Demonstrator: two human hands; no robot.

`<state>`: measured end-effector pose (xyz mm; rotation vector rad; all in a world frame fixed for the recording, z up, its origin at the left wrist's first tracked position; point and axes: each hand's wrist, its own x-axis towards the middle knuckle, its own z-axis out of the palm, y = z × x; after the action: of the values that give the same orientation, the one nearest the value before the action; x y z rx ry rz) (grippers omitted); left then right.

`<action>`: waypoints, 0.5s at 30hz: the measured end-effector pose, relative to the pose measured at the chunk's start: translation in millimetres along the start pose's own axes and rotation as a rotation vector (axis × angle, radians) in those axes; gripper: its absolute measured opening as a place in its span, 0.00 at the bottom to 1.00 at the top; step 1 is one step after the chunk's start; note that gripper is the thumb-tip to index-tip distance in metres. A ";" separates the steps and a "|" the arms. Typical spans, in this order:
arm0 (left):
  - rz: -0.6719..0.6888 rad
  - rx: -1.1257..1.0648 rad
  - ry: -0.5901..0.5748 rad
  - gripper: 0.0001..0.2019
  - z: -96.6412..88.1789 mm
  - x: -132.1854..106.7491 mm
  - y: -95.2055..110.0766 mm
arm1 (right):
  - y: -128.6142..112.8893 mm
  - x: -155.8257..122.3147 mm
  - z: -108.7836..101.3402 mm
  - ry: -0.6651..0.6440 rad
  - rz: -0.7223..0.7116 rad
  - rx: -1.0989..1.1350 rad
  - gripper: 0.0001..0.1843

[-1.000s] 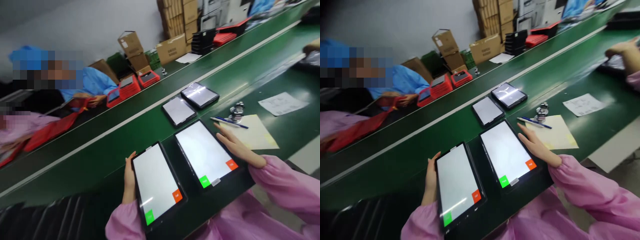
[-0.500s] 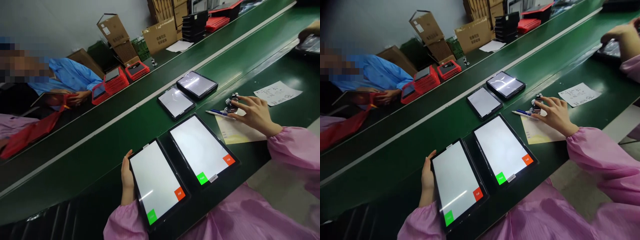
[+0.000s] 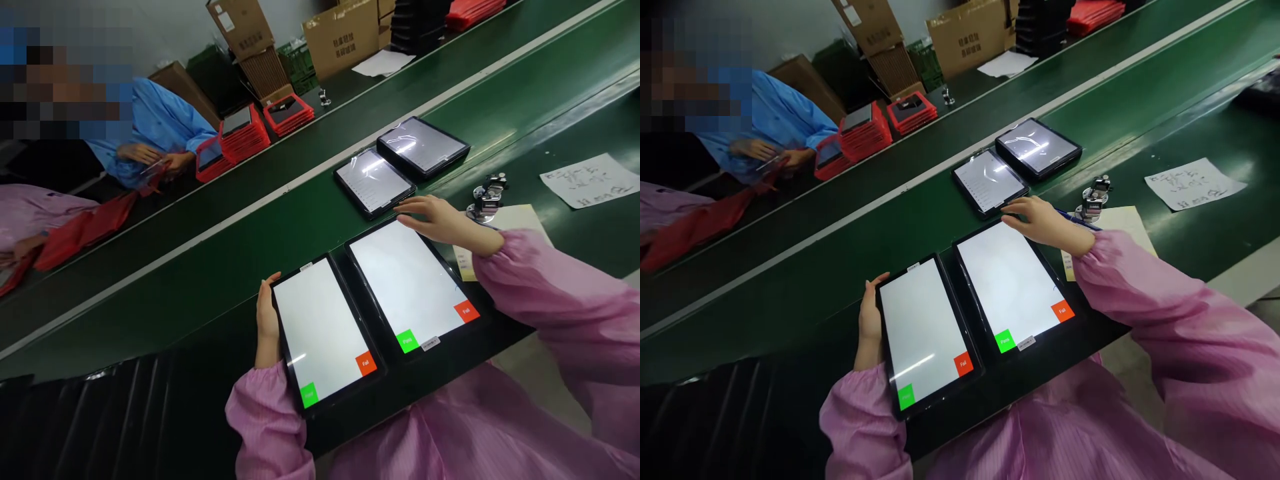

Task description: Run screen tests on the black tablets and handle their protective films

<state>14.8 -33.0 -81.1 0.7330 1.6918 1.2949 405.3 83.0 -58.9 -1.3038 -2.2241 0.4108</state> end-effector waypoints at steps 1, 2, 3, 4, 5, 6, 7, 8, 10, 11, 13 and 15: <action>0.001 0.014 0.002 0.34 2.8 0.7 0.3 | 3.0 13.3 5.7 -0.018 -0.010 0.016 0.20; 0.003 0.029 0.006 0.34 5.2 2.2 0.9 | 6.5 24.6 9.6 -0.028 -0.019 0.027 0.18; 0.005 0.044 0.013 0.34 7.0 4.4 2.0 | 9.8 33.1 11.8 -0.036 -0.032 0.037 0.16; 0.010 0.063 0.023 0.33 7.9 6.6 3.6 | 12.1 38.3 12.1 -0.039 -0.049 0.044 0.15; 0.021 0.084 0.042 0.33 8.0 8.2 6.0 | 12.6 39.7 10.9 -0.036 -0.069 0.048 0.15; 0.038 0.107 0.071 0.32 7.3 8.1 9.0 | 10.8 37.0 8.2 -0.028 -0.092 0.049 0.15; 0.058 0.126 0.107 0.32 6.4 5.2 12.4 | 6.5 29.9 4.2 -0.019 -0.116 0.048 0.14; 0.105 0.152 0.140 0.33 5.7 -1.5 15.9 | -0.5 18.5 -0.7 -0.015 -0.142 0.048 0.14; 0.324 0.245 0.131 0.36 7.7 -27.6 21.9 | -22.2 -14.9 -12.7 -0.037 -0.234 0.073 0.13; 0.497 0.322 0.060 0.38 11.6 -46.7 23.8 | -35.8 -35.0 -19.5 -0.071 -0.308 0.103 0.12; 0.910 0.531 -0.249 0.35 26.8 -91.6 24.7 | -64.4 -75.4 -34.2 -0.202 -0.560 0.223 0.15; 1.231 0.749 -0.541 0.24 50.4 -135.4 22.5 | -86.8 -107.6 -49.4 -0.311 -0.603 0.301 0.20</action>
<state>120.4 -118.1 -26.6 2.5649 1.1746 0.9254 414.8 -53.4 -5.7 -0.3980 -2.5401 0.7084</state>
